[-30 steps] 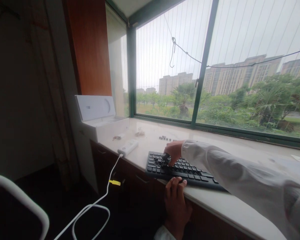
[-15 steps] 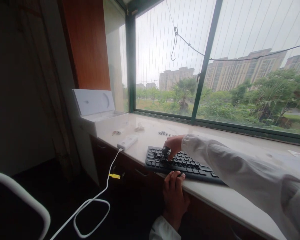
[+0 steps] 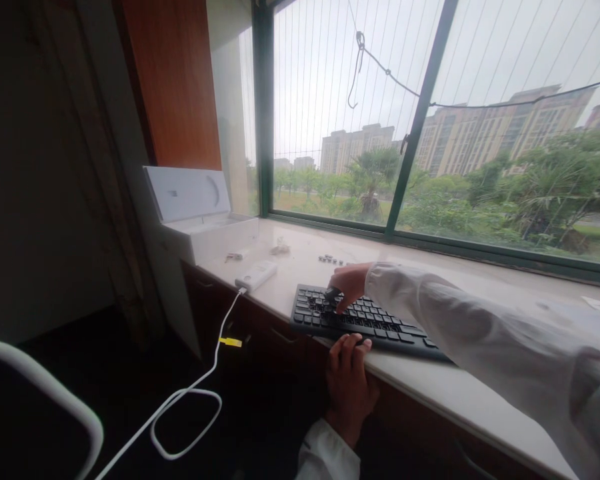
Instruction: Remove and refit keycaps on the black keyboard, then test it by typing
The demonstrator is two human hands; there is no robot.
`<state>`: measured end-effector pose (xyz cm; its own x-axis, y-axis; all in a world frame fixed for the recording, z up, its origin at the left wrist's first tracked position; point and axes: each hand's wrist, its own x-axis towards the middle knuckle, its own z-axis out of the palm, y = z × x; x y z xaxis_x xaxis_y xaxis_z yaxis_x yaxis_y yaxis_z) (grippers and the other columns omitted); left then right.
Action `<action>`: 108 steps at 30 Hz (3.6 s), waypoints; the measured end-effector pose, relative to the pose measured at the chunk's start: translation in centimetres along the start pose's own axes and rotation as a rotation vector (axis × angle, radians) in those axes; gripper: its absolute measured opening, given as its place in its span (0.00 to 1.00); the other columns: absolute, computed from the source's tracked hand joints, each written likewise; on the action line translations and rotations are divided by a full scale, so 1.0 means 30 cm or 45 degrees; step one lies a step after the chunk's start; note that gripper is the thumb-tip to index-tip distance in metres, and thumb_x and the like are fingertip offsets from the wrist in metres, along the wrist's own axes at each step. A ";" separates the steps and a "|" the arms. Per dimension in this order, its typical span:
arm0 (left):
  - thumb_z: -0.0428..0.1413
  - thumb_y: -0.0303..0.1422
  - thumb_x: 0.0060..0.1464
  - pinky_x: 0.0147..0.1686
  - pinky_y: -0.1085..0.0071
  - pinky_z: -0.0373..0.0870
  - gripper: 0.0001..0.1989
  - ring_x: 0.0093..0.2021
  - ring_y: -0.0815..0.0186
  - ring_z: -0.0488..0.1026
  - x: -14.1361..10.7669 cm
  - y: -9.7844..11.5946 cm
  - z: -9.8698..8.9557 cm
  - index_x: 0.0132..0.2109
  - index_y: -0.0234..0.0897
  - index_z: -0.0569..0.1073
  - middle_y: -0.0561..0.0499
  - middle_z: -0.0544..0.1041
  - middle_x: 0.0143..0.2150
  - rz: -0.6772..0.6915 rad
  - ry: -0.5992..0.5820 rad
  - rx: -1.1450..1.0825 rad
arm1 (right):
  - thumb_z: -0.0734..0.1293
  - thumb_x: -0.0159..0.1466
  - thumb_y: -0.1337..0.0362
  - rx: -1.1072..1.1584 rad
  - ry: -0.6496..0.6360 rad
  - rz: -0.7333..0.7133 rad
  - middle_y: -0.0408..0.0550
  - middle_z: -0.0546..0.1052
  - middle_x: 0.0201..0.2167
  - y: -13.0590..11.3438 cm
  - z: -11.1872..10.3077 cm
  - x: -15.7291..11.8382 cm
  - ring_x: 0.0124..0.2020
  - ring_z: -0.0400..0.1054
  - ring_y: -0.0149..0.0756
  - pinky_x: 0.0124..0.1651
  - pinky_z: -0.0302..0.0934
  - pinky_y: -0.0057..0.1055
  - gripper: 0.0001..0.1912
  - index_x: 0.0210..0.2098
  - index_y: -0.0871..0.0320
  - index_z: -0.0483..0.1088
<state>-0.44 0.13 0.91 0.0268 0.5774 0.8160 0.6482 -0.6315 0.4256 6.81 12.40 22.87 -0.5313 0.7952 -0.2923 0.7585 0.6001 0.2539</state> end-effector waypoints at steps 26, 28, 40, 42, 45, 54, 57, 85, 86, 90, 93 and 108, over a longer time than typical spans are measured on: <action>0.57 0.26 0.48 0.57 0.63 0.66 0.23 0.57 0.58 0.66 0.004 0.008 -0.012 0.53 0.42 0.73 0.50 0.73 0.55 -0.020 -0.042 -0.023 | 0.71 0.49 0.48 -0.147 0.045 0.087 0.51 0.78 0.29 -0.087 -0.020 -0.037 0.25 0.66 0.33 0.29 0.57 0.30 0.24 0.35 0.62 0.80; 0.57 0.25 0.47 0.58 0.63 0.66 0.24 0.57 0.58 0.65 0.004 0.008 -0.013 0.53 0.43 0.72 0.51 0.73 0.55 -0.043 -0.048 -0.058 | 0.71 0.48 0.47 -0.133 0.041 0.094 0.52 0.78 0.29 -0.087 -0.018 -0.040 0.26 0.66 0.33 0.30 0.57 0.30 0.26 0.35 0.63 0.80; 0.58 0.27 0.48 0.57 0.64 0.65 0.23 0.57 0.59 0.65 0.003 0.006 -0.006 0.53 0.45 0.72 0.53 0.73 0.55 -0.047 -0.010 -0.074 | 0.69 0.46 0.41 -0.107 -0.031 0.120 0.55 0.78 0.30 -0.046 0.002 0.009 0.26 0.67 0.36 0.29 0.57 0.31 0.32 0.36 0.63 0.80; 0.58 0.28 0.48 0.57 0.64 0.65 0.23 0.56 0.59 0.66 0.004 0.008 -0.008 0.53 0.45 0.72 0.54 0.73 0.55 -0.047 -0.002 -0.083 | 0.70 0.44 0.41 -0.119 -0.037 0.123 0.56 0.78 0.29 -0.053 0.005 0.016 0.26 0.68 0.37 0.29 0.57 0.31 0.33 0.35 0.64 0.80; 0.59 0.27 0.48 0.56 0.65 0.66 0.22 0.56 0.60 0.66 0.008 0.012 -0.013 0.52 0.44 0.73 0.52 0.74 0.54 -0.048 0.006 -0.070 | 0.70 0.44 0.42 -0.137 -0.048 0.136 0.55 0.78 0.29 -0.067 0.009 0.018 0.27 0.68 0.36 0.30 0.58 0.31 0.32 0.35 0.65 0.80; 0.58 0.27 0.48 0.56 0.64 0.68 0.23 0.56 0.59 0.66 0.006 0.010 -0.017 0.53 0.44 0.73 0.52 0.74 0.55 -0.018 -0.036 -0.007 | 0.68 0.55 0.55 -0.210 0.101 0.102 0.54 0.79 0.32 -0.041 0.017 -0.007 0.31 0.71 0.37 0.35 0.59 0.31 0.17 0.37 0.61 0.78; 0.57 0.26 0.50 0.57 0.64 0.67 0.23 0.57 0.59 0.66 0.004 0.011 -0.023 0.54 0.45 0.72 0.54 0.73 0.56 -0.034 -0.072 -0.039 | 0.64 0.58 0.53 -0.091 0.144 0.102 0.50 0.79 0.31 -0.001 0.017 -0.037 0.30 0.71 0.35 0.34 0.58 0.29 0.16 0.36 0.56 0.78; 0.52 0.28 0.59 0.49 0.59 0.63 0.15 0.49 0.60 0.69 0.328 -0.038 -0.270 0.51 0.47 0.73 0.52 0.76 0.47 -0.083 -0.313 0.258 | 0.46 0.62 0.36 0.346 0.374 1.381 0.59 0.79 0.45 0.149 0.572 -0.661 0.43 0.74 0.58 0.41 0.63 0.46 0.38 0.59 0.49 0.65; 0.52 0.29 0.59 0.49 0.59 0.63 0.14 0.49 0.60 0.69 0.340 -0.045 -0.269 0.50 0.47 0.74 0.52 0.75 0.47 -0.077 -0.324 0.284 | 0.46 0.62 0.36 0.351 0.348 1.404 0.60 0.79 0.45 0.158 0.573 -0.668 0.43 0.73 0.59 0.41 0.63 0.47 0.39 0.60 0.50 0.65; 0.54 0.29 0.58 0.48 0.61 0.65 0.12 0.47 0.61 0.69 0.366 -0.065 -0.257 0.47 0.45 0.76 0.51 0.75 0.46 -0.002 -0.360 0.335 | 0.48 0.61 0.34 0.402 0.273 1.478 0.63 0.79 0.44 0.185 0.578 -0.694 0.41 0.73 0.58 0.40 0.61 0.46 0.37 0.55 0.48 0.68; 0.54 0.27 0.58 0.47 0.62 0.65 0.11 0.46 0.62 0.69 0.369 -0.066 -0.247 0.45 0.45 0.77 0.51 0.74 0.45 0.046 -0.378 0.334 | 0.48 0.60 0.34 0.458 0.275 1.463 0.61 0.79 0.41 0.188 0.584 -0.695 0.40 0.73 0.57 0.39 0.61 0.46 0.33 0.48 0.45 0.71; 0.50 0.21 0.54 0.46 0.61 0.64 0.12 0.46 0.60 0.68 0.401 -0.033 -0.215 0.41 0.41 0.73 0.51 0.75 0.43 0.041 -0.498 0.314 | 0.45 0.60 0.33 0.468 0.213 1.484 0.59 0.79 0.40 0.183 0.593 -0.697 0.42 0.73 0.58 0.39 0.61 0.46 0.36 0.50 0.44 0.69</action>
<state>-5.66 4.37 12.83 0.3043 0.7411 0.5985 0.8025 -0.5380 0.2581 28.81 -2.48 13.97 0.5126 0.8563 0.0636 0.8580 -0.5137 0.0016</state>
